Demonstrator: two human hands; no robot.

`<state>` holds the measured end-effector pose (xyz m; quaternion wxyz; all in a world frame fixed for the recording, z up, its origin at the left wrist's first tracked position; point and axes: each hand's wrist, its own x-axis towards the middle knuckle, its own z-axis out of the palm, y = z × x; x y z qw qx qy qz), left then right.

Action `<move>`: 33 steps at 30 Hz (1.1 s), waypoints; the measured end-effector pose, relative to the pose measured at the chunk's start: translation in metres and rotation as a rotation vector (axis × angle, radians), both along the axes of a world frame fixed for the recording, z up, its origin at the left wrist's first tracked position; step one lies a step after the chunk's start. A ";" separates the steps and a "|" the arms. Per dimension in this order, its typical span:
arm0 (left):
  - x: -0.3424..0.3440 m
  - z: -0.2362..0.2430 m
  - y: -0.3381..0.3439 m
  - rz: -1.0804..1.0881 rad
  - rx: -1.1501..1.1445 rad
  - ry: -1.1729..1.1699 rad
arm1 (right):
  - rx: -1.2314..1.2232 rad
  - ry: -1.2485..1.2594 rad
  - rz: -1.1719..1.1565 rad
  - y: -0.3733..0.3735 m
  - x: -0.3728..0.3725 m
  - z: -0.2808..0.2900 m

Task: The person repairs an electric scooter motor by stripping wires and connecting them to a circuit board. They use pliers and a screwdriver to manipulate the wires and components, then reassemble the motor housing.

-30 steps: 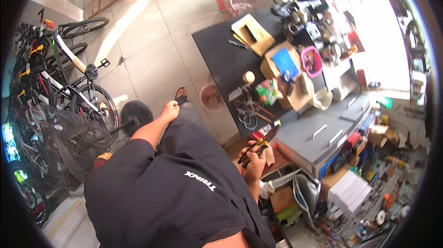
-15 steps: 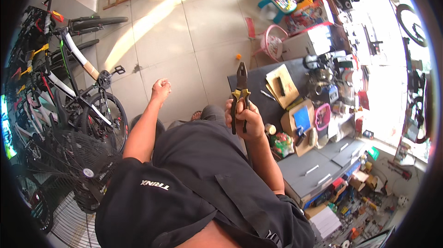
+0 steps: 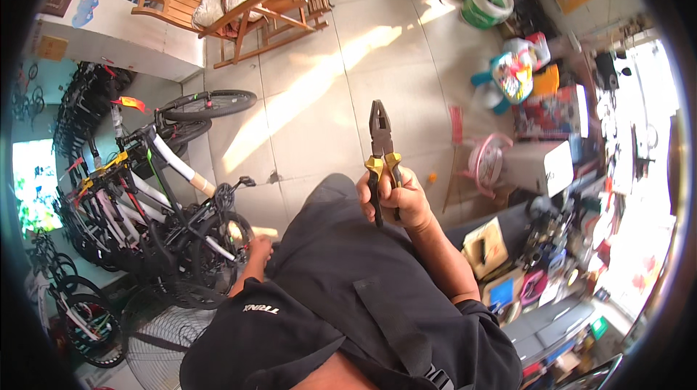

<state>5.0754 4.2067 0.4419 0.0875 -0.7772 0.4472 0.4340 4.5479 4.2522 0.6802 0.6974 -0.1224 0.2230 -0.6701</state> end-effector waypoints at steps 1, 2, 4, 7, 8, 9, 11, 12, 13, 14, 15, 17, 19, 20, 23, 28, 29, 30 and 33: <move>-0.011 -0.001 -0.002 -0.019 0.029 -0.011 | -0.011 0.004 0.026 -0.027 -0.018 -0.003; -0.025 -0.002 -0.012 -0.055 0.042 -0.015 | -0.033 0.014 0.045 -0.059 -0.039 -0.003; -0.061 -0.026 -0.051 -0.161 0.056 0.007 | -0.052 0.053 0.041 -0.108 -0.078 0.004; -0.103 -0.076 -0.106 -0.247 -0.004 0.042 | -0.052 0.106 0.139 -0.204 -0.126 0.008; -0.120 -0.095 -0.136 -0.299 -0.038 0.049 | -0.068 0.131 0.144 -0.234 -0.144 0.004; -0.141 -0.111 -0.180 -0.372 -0.094 0.060 | -0.068 0.129 0.132 -0.261 -0.164 0.006; -0.190 -0.140 -0.273 -0.552 -0.210 0.087 | -0.041 0.120 0.083 -0.311 -0.209 0.005; -0.215 -0.141 -0.320 -0.541 -0.260 0.095 | -0.015 0.111 0.066 -0.338 -0.224 0.011; -0.246 -0.140 -0.376 -0.529 -0.340 0.115 | -0.036 0.122 0.062 -0.365 -0.242 0.019; -0.307 -0.113 -0.429 -0.304 -0.200 0.217 | -0.029 0.141 0.028 -0.384 -0.262 0.024; -0.382 -0.061 -0.486 -0.071 -0.073 0.284 | -0.020 0.156 -0.019 -0.402 -0.281 0.028; -0.422 -0.035 -0.589 -0.038 -0.132 0.324 | -0.036 0.136 -0.019 -0.455 -0.310 0.031; -0.463 -0.015 -0.688 -0.080 -0.301 0.454 | -0.051 0.126 -0.034 -0.504 -0.344 0.024; -0.503 -0.003 -0.733 -0.120 -0.309 0.471 | -0.052 0.144 -0.074 -0.523 -0.365 0.025; -0.581 0.014 -0.834 -0.114 -0.333 0.498 | -0.068 0.180 -0.107 -0.598 -0.430 0.012; -0.616 -0.027 -0.903 -0.072 -0.313 0.444 | -0.091 0.251 -0.089 -0.740 -0.548 -0.008; -0.627 -0.040 -0.899 -0.081 -0.187 0.333 | -0.015 0.335 -0.116 -0.774 -0.575 -0.010; -0.640 -0.044 -0.891 -0.102 -0.104 0.293 | 0.076 0.414 -0.143 -0.801 -0.600 -0.004; -0.631 -0.082 -0.889 -0.570 -0.362 0.174 | 0.107 0.881 -0.237 -0.877 -0.668 -0.006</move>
